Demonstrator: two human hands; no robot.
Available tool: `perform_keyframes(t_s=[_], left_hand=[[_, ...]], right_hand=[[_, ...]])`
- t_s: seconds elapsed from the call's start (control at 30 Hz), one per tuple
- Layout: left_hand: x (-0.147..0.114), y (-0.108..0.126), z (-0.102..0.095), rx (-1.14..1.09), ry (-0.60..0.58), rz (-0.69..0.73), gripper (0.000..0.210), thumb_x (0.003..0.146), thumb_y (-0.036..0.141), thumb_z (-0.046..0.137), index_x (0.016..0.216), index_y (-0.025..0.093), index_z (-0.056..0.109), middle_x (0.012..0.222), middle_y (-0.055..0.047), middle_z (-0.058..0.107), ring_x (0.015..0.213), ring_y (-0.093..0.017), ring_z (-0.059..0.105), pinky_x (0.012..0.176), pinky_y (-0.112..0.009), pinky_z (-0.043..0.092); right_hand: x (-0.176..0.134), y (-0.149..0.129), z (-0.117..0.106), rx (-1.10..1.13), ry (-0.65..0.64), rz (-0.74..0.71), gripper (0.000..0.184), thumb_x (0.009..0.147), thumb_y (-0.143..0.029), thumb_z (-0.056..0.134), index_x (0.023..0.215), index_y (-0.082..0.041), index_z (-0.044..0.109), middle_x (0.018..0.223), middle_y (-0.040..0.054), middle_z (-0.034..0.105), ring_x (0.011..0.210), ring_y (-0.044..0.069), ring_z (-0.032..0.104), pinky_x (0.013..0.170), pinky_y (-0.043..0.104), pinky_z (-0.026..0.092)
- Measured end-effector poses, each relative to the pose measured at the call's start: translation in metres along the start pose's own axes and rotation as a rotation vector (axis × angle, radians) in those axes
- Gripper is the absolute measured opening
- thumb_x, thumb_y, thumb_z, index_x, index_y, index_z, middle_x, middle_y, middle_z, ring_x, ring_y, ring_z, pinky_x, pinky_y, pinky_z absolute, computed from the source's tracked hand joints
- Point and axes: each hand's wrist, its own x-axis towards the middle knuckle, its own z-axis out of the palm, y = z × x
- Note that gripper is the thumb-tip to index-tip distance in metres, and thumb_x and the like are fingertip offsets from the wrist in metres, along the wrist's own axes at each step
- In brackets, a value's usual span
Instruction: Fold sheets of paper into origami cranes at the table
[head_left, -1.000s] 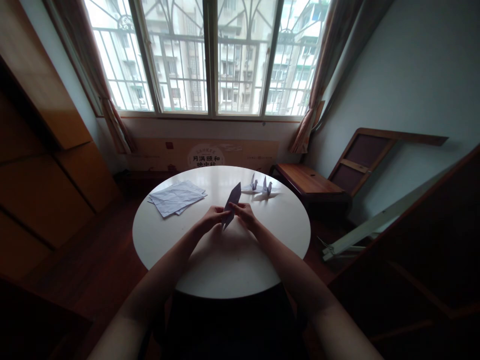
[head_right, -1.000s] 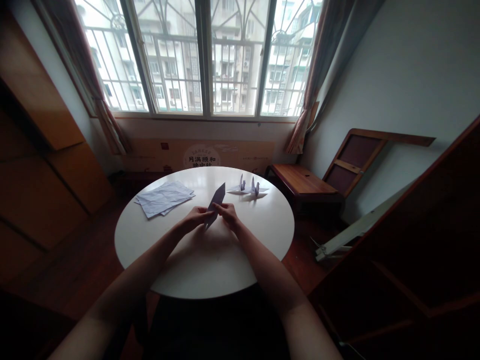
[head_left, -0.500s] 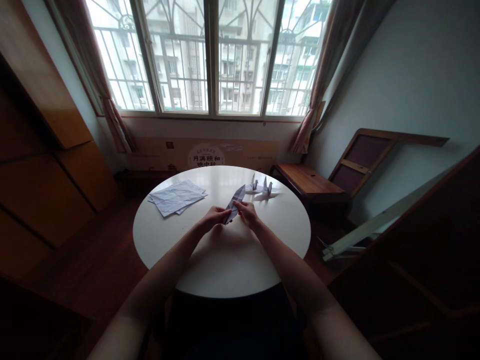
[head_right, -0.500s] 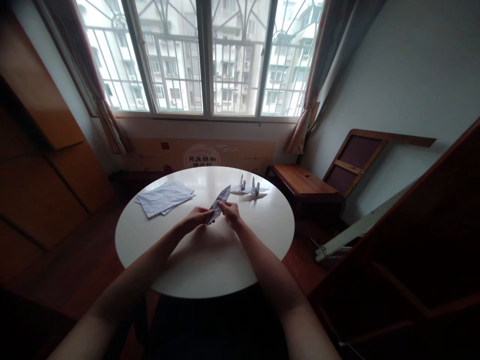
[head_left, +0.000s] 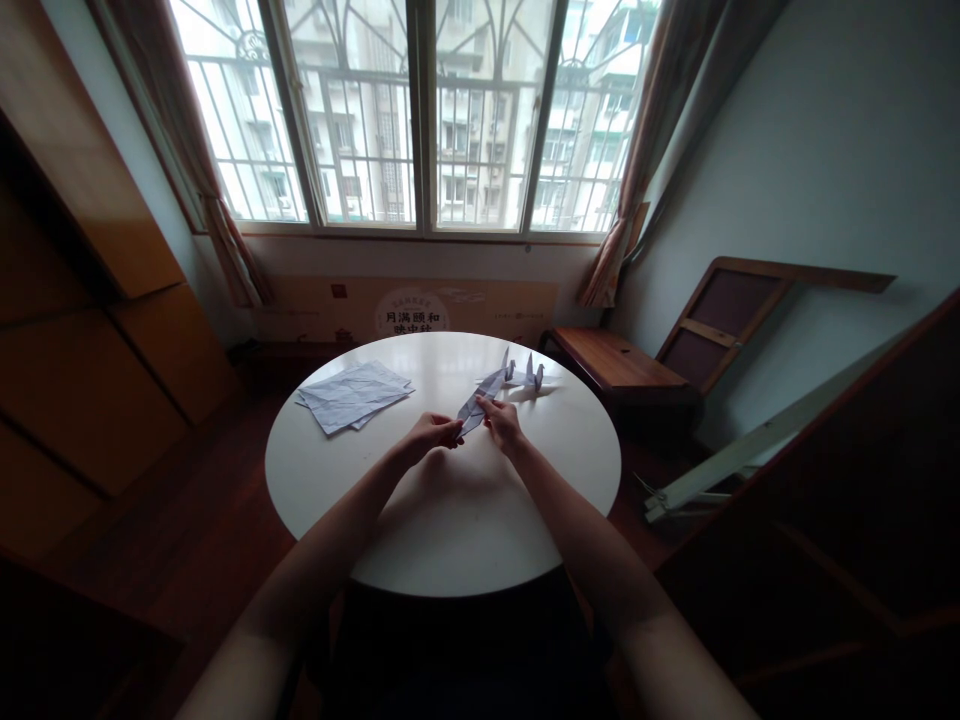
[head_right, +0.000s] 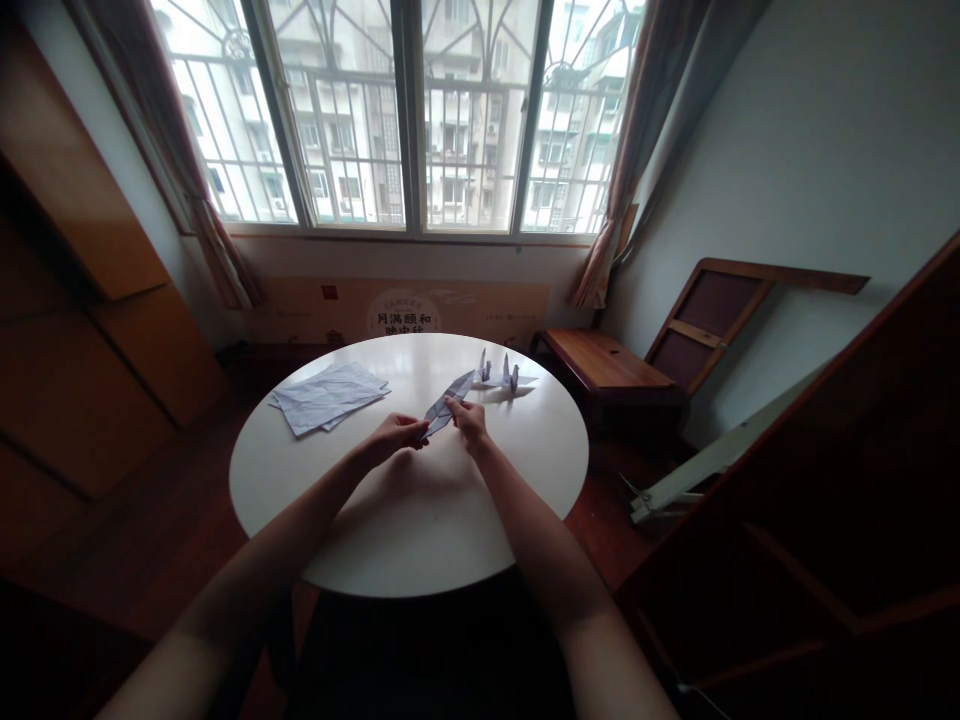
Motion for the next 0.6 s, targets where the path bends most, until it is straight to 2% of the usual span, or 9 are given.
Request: perform_keyframes(t_s=[0.23, 0.33, 0.4, 0.47, 0.6], left_hand=[[-0.001, 0.003, 0.001, 0.040, 0.038, -0.006, 0.042, 0.060, 0.046, 0.083, 0.072, 0.007, 0.072, 0.061, -0.008, 0.067, 0.055, -0.012, 0.058, 0.058, -0.026, 0.047], [0.001, 0.002, 0.000, -0.001, 0.122, -0.005, 0.042, 0.064, 0.048, 0.081, 0.073, 0.008, 0.070, 0.063, -0.008, 0.067, 0.057, -0.012, 0.060, 0.061, -0.026, 0.048], [0.002, 0.001, 0.000, -0.027, 0.189, -0.001, 0.045, 0.065, 0.051, 0.079, 0.075, 0.008, 0.069, 0.067, -0.008, 0.068, 0.058, -0.012, 0.061, 0.062, -0.026, 0.049], [0.001, 0.002, 0.000, -0.037, 0.196, -0.009, 0.049, 0.064, 0.055, 0.078, 0.077, 0.008, 0.069, 0.071, -0.008, 0.068, 0.060, -0.012, 0.062, 0.063, -0.026, 0.049], [-0.003, 0.004, 0.003, 0.028, 0.078, -0.032, 0.050, 0.060, 0.054, 0.081, 0.077, 0.008, 0.070, 0.070, -0.009, 0.068, 0.062, -0.014, 0.063, 0.060, -0.025, 0.047]], right_hand=[[0.008, -0.007, -0.010, 0.024, 0.189, 0.009, 0.037, 0.054, -0.047, 0.079, 0.057, -0.019, 0.055, 0.043, -0.0047, 0.044, 0.043, 0.008, 0.037, 0.041, 0.024, 0.029], [0.009, -0.009, -0.012, 0.049, 0.217, 0.017, 0.039, 0.052, -0.047, 0.080, 0.056, -0.019, 0.053, 0.043, -0.0047, 0.044, 0.043, 0.008, 0.035, 0.040, 0.024, 0.028], [0.008, -0.009, -0.010, 0.065, 0.197, 0.022, 0.040, 0.050, -0.047, 0.081, 0.056, -0.019, 0.054, 0.044, -0.0047, 0.045, 0.043, 0.007, 0.035, 0.041, 0.024, 0.028], [0.005, -0.006, -0.005, 0.074, 0.150, 0.021, 0.040, 0.049, -0.048, 0.082, 0.058, -0.018, 0.056, 0.045, -0.0047, 0.046, 0.044, 0.007, 0.036, 0.043, 0.023, 0.029], [-0.002, 0.000, 0.004, 0.034, 0.007, -0.028, 0.043, 0.051, -0.053, 0.080, 0.059, -0.016, 0.060, 0.047, -0.0042, 0.048, 0.046, 0.007, 0.038, 0.046, 0.024, 0.030]])
